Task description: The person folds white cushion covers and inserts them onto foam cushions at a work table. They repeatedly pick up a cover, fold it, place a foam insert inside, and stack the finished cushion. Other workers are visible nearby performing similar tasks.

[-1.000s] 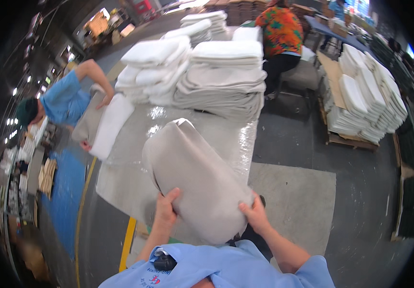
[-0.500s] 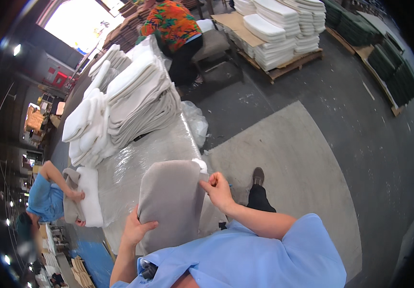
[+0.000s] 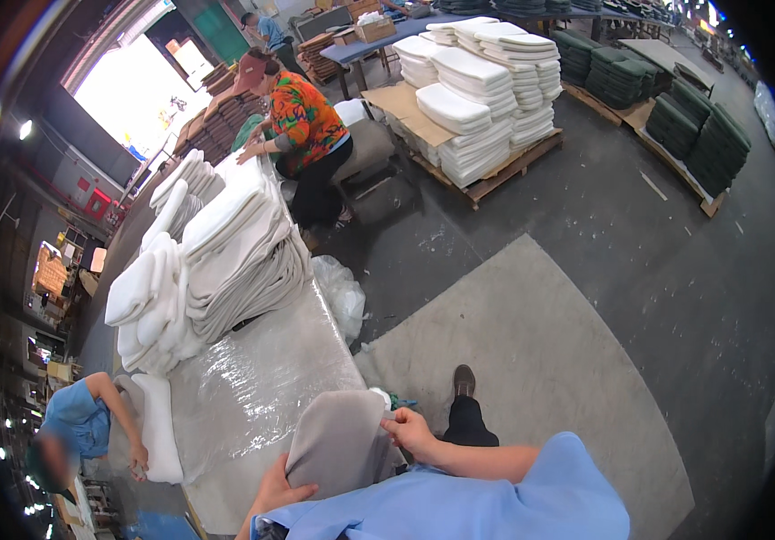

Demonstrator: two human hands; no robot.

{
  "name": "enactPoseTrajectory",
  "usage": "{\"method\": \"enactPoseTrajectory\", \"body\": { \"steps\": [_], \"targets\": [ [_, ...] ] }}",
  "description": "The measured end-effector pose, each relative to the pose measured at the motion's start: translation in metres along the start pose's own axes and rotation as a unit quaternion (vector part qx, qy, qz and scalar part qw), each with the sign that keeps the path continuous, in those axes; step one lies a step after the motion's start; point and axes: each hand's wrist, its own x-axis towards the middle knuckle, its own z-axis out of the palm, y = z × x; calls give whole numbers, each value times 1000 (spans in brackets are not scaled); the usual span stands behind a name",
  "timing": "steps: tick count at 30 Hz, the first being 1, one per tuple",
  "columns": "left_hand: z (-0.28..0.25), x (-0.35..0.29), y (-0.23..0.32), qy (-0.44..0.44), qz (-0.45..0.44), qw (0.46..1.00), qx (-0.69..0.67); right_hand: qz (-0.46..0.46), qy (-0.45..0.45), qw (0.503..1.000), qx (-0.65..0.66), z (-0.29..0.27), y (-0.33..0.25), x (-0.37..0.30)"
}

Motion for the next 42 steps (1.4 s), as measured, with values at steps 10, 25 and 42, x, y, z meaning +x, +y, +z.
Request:
{"method": "enactPoseTrajectory", "body": {
  "steps": [10, 25, 42],
  "targets": [
    [20, -3, 14, -9, -28, 996, 79, 44, -10, 997, 66, -9, 20, -3],
    [36, 131, 116, -154, 140, 973, -102, -84, 50, 988, 123, -14, 58, 29],
    [137, 294, 159, -414, 193, 802, 385, -135, 147, 980, 4, -15, 49, 19]
  ]
}}
